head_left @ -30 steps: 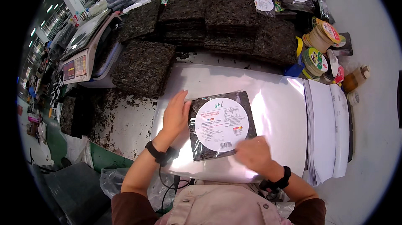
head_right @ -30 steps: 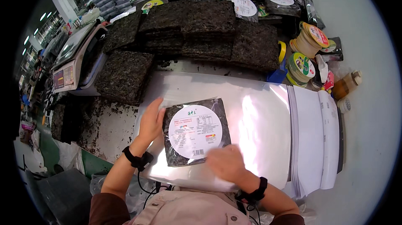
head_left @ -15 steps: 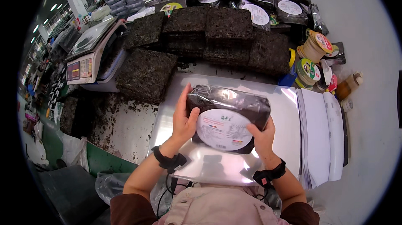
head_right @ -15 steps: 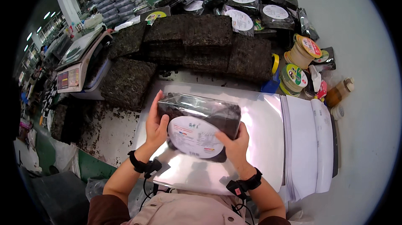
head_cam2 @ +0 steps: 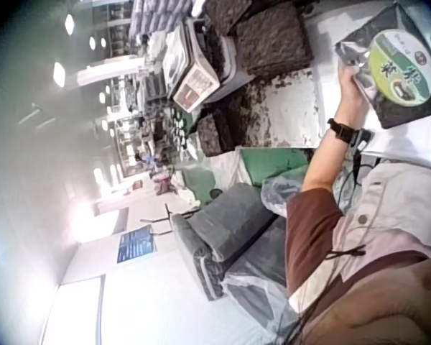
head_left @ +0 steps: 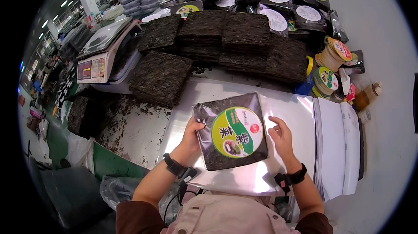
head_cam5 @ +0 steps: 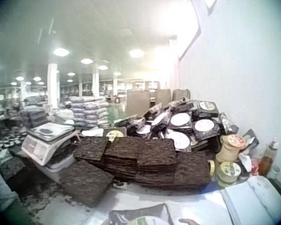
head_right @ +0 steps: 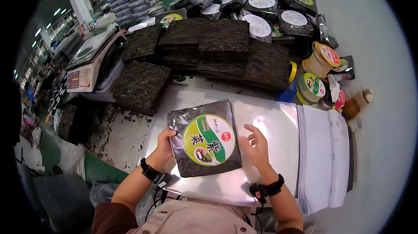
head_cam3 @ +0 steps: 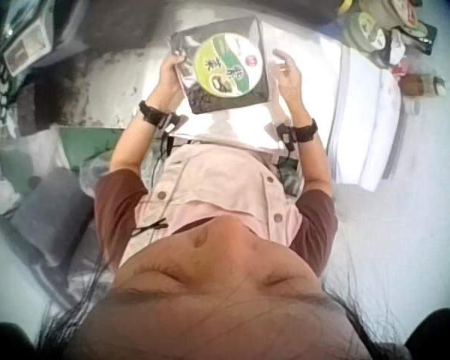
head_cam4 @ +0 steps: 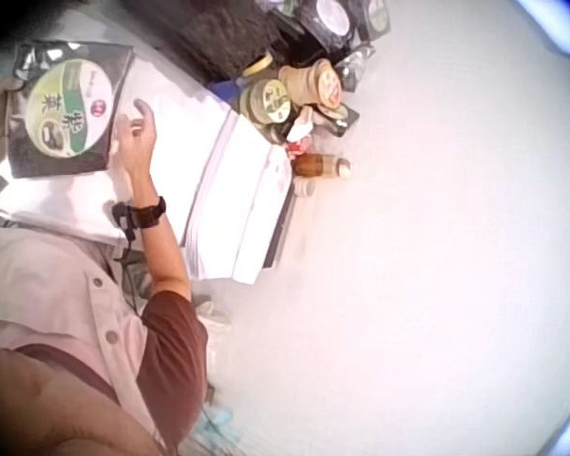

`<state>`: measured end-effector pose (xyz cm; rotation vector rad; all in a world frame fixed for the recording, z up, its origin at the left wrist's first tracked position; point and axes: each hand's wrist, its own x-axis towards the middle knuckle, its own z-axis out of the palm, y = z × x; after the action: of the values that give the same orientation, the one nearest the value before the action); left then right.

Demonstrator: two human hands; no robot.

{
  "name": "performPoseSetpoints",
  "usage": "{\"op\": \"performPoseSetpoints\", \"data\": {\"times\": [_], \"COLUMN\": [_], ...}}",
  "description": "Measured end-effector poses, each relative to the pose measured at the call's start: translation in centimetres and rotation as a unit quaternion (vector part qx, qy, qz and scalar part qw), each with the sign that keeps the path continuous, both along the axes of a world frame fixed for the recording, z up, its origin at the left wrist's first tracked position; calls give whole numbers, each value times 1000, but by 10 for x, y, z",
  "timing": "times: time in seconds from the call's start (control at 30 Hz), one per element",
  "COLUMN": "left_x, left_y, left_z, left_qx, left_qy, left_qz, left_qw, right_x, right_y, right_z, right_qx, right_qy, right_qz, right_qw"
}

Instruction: The person picks up a stack of dried seaweed sheets, places them onto a plastic film, folds the film over the seaweed, and secures it with tape to create a package.

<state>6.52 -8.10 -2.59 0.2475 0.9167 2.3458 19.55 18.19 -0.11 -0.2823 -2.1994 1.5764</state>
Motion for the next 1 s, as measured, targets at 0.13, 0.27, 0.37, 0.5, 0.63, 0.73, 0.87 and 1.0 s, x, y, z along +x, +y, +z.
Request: {"op": "performPoseSetpoints", "data": {"times": [0.13,0.27,0.37,0.5,0.63,0.73,0.87,1.0], "left_x": [-1,-7,-9,-11,-2,-11,-30,-41], "left_y": [6,-6,-18,-34,-67,-74,-78,-85], "left_z": [-4,-1,0,0,-18,-23,-33,-36], "left_qx": [-128,-251,-259,-224,-317,-445,-517,-575], "left_qy": [239,323,368,305,245,288,304,337], "left_qz": [83,120,173,238,236,241,219,217], "left_qw": [959,905,876,895,885,813,770,713], "right_x": [-23,-39,-66,-152,-224,-276,-273,-274], "right_y": [2,-4,9,85,19,4,-98,-174], "right_z": [-26,-26,-31,-3,155,97,22,6], "right_qx": [-252,-267,-277,-274,-547,-412,-318,-470], "right_qy": [-102,-107,-91,101,212,93,-237,-216], "right_qz": [189,202,174,189,30,253,147,202], "right_qw": [944,936,941,938,809,871,906,832]}}
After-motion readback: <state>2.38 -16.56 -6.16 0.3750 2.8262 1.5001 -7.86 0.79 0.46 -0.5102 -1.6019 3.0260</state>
